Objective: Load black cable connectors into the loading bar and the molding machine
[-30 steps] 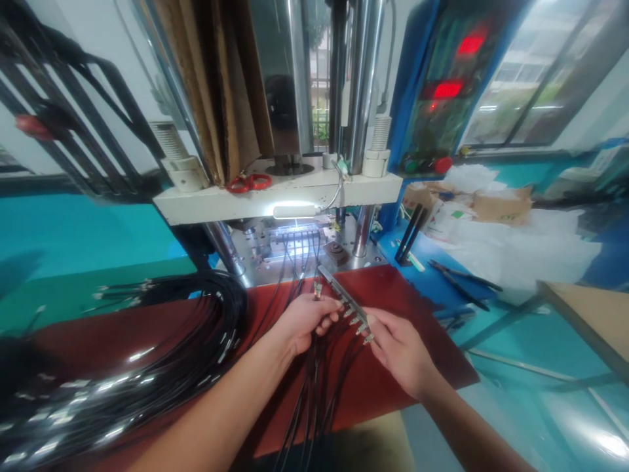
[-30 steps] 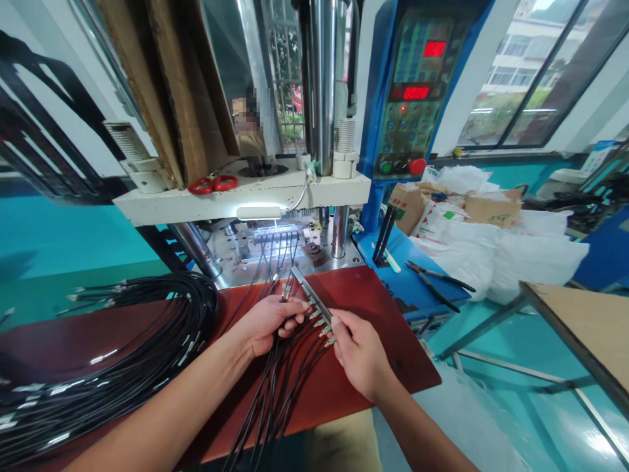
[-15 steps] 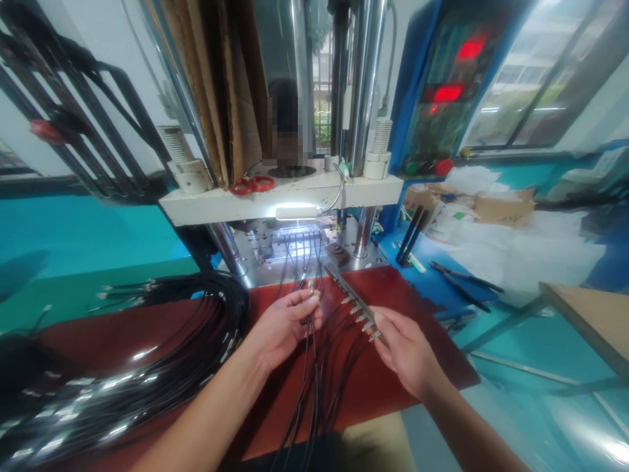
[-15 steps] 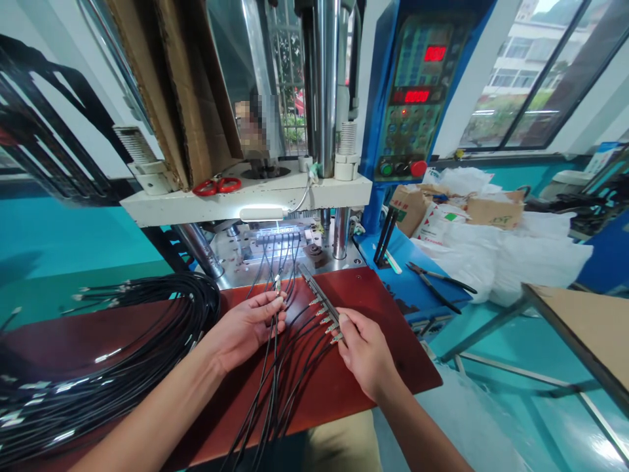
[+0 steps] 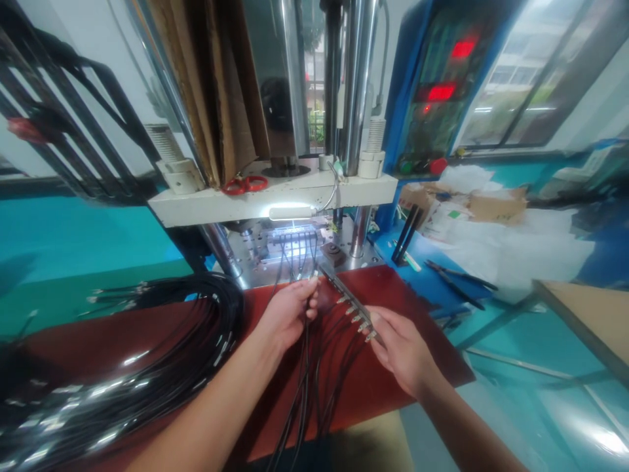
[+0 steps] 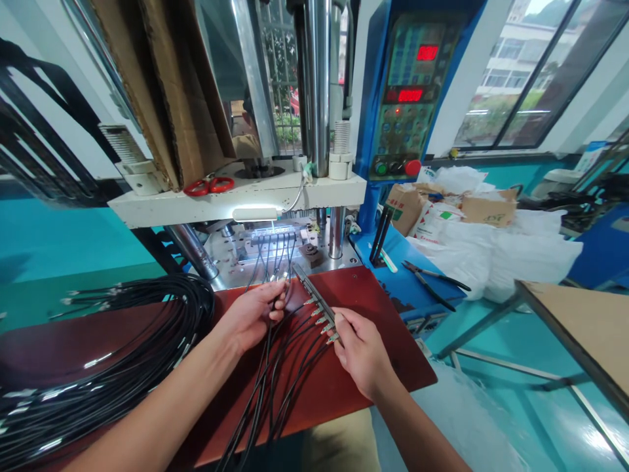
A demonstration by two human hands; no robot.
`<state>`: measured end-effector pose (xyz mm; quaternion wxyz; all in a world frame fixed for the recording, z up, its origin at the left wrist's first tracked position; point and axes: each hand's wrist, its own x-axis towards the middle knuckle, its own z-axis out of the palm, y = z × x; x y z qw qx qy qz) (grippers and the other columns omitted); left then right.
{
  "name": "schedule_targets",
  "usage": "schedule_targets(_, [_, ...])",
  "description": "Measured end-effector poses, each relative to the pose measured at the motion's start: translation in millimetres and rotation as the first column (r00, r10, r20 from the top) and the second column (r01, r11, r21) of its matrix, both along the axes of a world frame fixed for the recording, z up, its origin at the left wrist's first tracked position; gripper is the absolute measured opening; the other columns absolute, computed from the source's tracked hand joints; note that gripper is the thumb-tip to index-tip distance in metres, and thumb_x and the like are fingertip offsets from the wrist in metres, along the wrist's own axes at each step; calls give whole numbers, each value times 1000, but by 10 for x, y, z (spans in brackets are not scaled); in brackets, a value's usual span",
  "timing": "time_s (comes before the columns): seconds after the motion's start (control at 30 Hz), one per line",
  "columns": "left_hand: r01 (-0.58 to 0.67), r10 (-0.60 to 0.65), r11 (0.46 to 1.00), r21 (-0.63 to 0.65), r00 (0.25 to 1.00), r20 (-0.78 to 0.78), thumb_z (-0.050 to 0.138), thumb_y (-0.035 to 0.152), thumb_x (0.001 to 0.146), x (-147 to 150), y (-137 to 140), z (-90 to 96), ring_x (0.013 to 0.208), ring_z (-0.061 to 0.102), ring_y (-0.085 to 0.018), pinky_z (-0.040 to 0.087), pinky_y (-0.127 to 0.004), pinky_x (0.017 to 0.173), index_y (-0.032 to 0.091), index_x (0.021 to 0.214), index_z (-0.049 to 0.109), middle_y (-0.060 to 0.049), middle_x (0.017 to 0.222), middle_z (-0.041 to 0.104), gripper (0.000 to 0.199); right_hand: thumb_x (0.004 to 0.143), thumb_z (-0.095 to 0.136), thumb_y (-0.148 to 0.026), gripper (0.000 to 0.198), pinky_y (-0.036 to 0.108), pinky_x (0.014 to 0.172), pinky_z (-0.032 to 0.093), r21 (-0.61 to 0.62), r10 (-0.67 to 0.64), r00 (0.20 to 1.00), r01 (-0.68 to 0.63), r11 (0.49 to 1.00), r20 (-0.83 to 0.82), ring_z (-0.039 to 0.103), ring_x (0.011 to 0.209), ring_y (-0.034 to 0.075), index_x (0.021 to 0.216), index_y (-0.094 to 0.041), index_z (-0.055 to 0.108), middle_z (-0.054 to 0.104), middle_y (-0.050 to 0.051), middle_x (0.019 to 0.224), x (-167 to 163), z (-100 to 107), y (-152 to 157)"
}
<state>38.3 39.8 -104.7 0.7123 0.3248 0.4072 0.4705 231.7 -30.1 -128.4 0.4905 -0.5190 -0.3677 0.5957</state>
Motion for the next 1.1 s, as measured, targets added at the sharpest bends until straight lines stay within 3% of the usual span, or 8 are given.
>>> schedule_targets(0.17, [24,-3,998,65,953,-304,69,10,82,101,16,-20,45,38,-10,26,-14,31,11,69,50,-1,58,47,23,84,56,-56,47,13,45,31,5,20,1000,-20,1000,25,49,62,5,116,-22,61,59,9,101,7,-3,2])
schedule_targets(0.43, [55,45,990,131,755,-655,66,8,82,177,-5,-4,40,40,-12,27,-16,31,13,75,55,3,50,46,14,83,57,-55,49,14,44,27,-18,22,1000,-22,1000,1,41,57,4,116,-19,60,56,6,86,1,-10,12])
schedule_targets(0.67, [153,125,956,251,564,-816,69,14,82,177,8,-11,43,42,-11,24,-20,43,13,69,57,2,53,47,18,83,57,-56,52,14,43,25,-15,30,999,-29,999,24,38,54,4,120,-19,58,55,6,83,6,-14,23])
schedule_targets(0.87, [237,217,909,343,433,-875,73,9,78,199,16,90,54,45,-13,24,-25,52,13,62,56,1,57,49,24,85,54,-56,49,15,42,25,21,39,997,-41,999,71,41,54,4,118,-20,59,57,7,88,19,-40,15])
schedule_targets(1.0, [255,244,893,372,422,-873,72,3,75,226,33,130,58,45,-14,25,-26,55,13,58,55,0,58,49,26,85,52,-57,51,15,40,24,37,53,993,-58,998,110,38,50,4,119,-19,58,57,6,83,10,-8,9])
schedule_targets(1.1, [246,169,913,325,499,-850,70,3,77,211,46,96,53,44,-13,27,-24,51,13,60,55,1,56,48,24,84,54,-57,53,14,41,27,28,51,991,-55,998,123,39,51,4,119,-18,58,57,6,81,-2,21,7])
